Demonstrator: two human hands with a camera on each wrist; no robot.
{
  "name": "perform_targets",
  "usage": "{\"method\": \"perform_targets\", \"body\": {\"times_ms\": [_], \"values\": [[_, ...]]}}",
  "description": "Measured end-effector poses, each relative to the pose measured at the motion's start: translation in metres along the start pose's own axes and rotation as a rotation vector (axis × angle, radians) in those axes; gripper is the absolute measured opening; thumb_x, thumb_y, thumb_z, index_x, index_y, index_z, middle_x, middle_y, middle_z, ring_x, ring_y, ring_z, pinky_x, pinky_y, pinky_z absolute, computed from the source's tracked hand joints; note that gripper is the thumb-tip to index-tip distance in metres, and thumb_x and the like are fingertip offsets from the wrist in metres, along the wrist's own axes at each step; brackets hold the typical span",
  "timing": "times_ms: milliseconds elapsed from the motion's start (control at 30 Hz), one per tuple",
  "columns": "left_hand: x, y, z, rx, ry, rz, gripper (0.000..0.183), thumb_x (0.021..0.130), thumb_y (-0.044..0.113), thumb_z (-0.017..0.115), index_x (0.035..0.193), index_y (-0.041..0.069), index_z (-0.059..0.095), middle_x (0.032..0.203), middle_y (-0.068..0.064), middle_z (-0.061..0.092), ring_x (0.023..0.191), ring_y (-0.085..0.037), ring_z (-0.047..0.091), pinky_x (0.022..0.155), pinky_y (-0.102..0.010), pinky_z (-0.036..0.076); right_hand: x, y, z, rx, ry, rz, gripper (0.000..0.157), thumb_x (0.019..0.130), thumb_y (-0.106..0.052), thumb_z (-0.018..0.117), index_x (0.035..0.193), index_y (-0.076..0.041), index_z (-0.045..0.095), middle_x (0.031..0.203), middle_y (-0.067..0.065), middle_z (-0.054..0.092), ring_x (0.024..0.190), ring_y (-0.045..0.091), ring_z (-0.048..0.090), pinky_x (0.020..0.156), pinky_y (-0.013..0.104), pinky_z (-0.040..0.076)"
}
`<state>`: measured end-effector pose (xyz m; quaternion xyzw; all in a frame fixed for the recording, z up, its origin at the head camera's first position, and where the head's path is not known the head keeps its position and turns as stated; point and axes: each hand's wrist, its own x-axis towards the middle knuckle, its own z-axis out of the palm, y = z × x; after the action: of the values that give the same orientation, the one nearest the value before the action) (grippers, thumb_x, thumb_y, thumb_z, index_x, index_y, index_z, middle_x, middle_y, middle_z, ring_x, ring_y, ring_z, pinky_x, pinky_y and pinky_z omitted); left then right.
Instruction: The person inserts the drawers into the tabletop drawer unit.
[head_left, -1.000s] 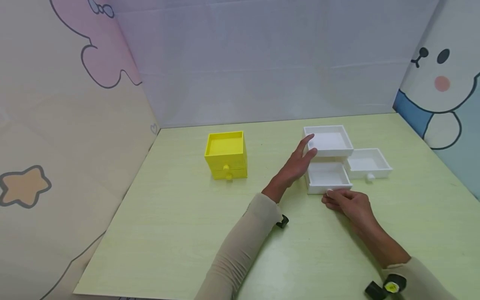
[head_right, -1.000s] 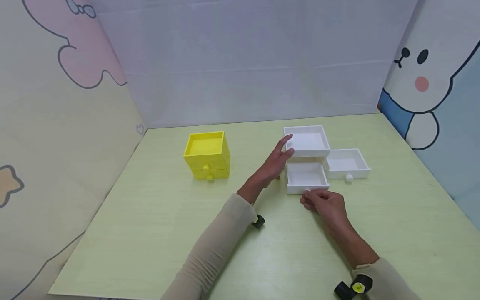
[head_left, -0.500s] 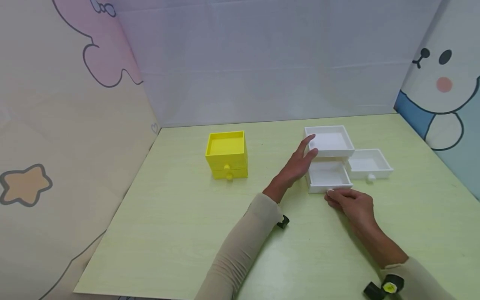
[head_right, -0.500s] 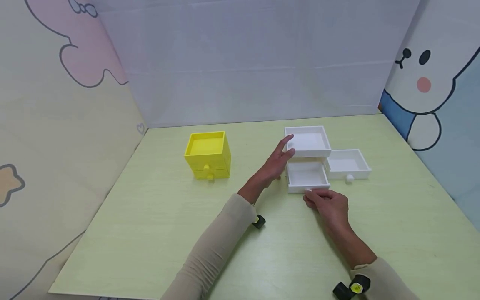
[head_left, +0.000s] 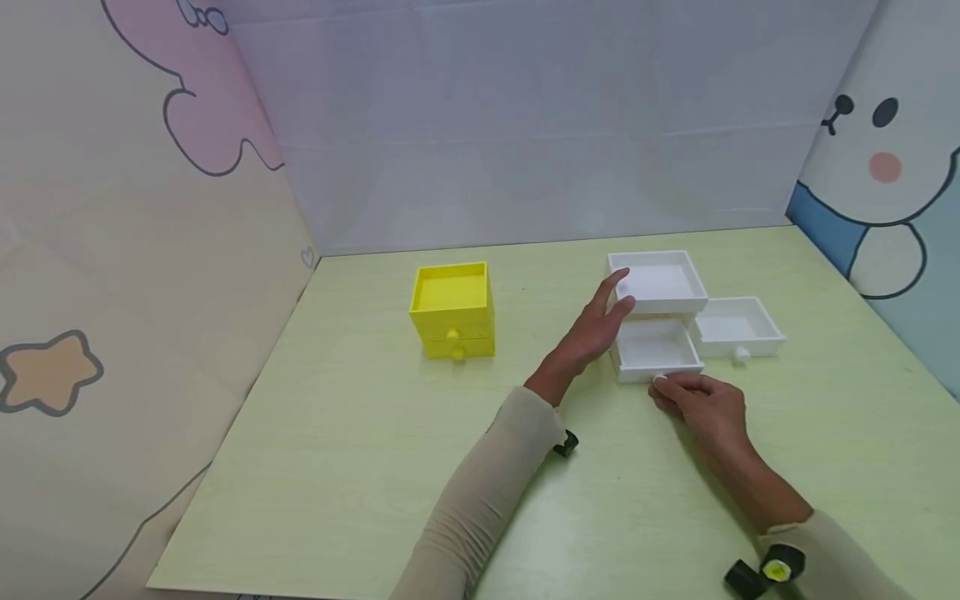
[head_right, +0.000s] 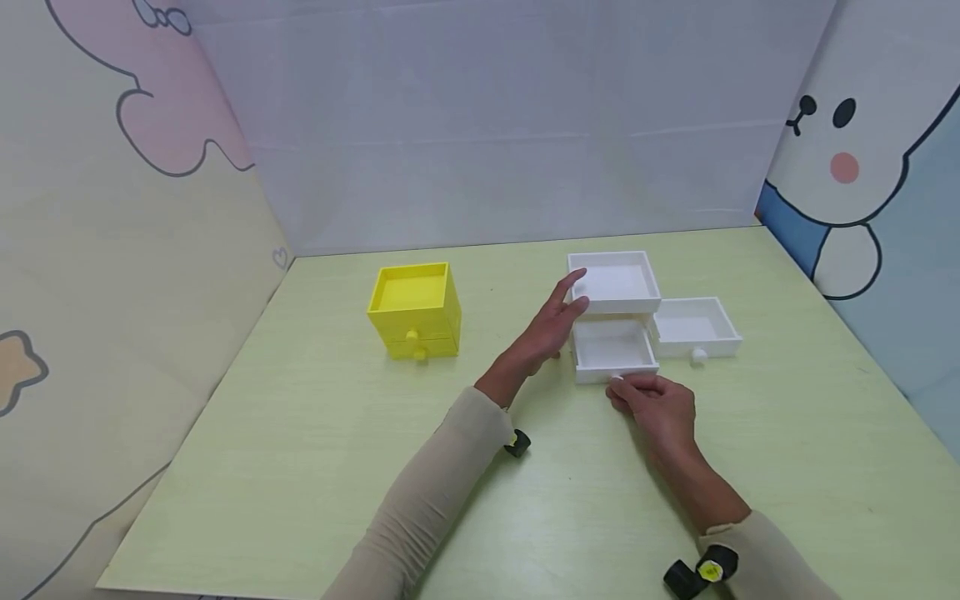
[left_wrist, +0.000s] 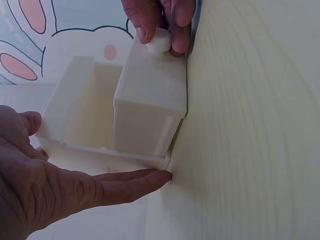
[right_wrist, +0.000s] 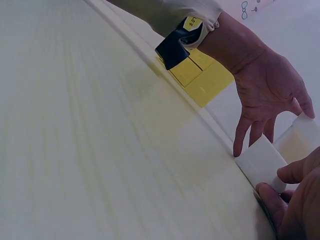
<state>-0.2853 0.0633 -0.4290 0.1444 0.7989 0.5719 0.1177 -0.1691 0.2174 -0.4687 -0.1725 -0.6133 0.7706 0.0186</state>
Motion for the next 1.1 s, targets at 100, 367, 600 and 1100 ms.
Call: {"method": "perform_targets", "body": {"times_ms": [100,367,600,1100], "values": [[0.000,0.000,0.000,-0.001,0.003,-0.005,0.051,0.104,0.047,0.042,0.154,0.046,0.028,0.160,0.005,0.031,0.142,-0.022,0.035,0.111,-0.052,0.032,0.001,0.000,0.001,0.004,0.012,0.003,0.005,0.085,-0.003,0.077,0.088,-0.001,0.074,0.078,0.002,0.073,0.075,0.011,0.073,0.073,0.025,0.056],[-0.001,0.000,0.000,-0.002,0.002,0.002,0.051,0.104,0.046,0.043,0.153,0.046,0.029,0.160,0.006,0.032,0.142,-0.022,0.035,0.111,-0.052,0.032,0.004,0.001,0.003,0.022,0.023,-0.017,0.006,0.084,-0.003,0.078,0.088,0.000,0.075,0.077,0.003,0.074,0.074,0.012,0.073,0.072,0.025,0.057],[-0.001,-0.002,0.000,0.005,-0.002,0.001,0.051,0.104,0.049,0.041,0.153,0.048,0.028,0.160,0.009,0.029,0.143,-0.022,0.034,0.112,-0.052,0.031,0.005,0.002,0.004,0.037,0.022,-0.031,0.009,0.084,-0.003,0.079,0.090,0.002,0.074,0.077,0.004,0.074,0.074,0.012,0.073,0.072,0.025,0.057],[-0.001,-0.002,0.001,0.011,0.003,-0.026,0.050,0.104,0.051,0.041,0.152,0.048,0.029,0.159,0.009,0.031,0.140,-0.024,0.039,0.110,-0.053,0.034,0.009,0.003,0.011,0.025,0.052,-0.074,0.005,0.086,0.001,0.075,0.089,0.004,0.072,0.072,0.003,0.074,0.071,0.011,0.073,0.070,0.024,0.056]]}}
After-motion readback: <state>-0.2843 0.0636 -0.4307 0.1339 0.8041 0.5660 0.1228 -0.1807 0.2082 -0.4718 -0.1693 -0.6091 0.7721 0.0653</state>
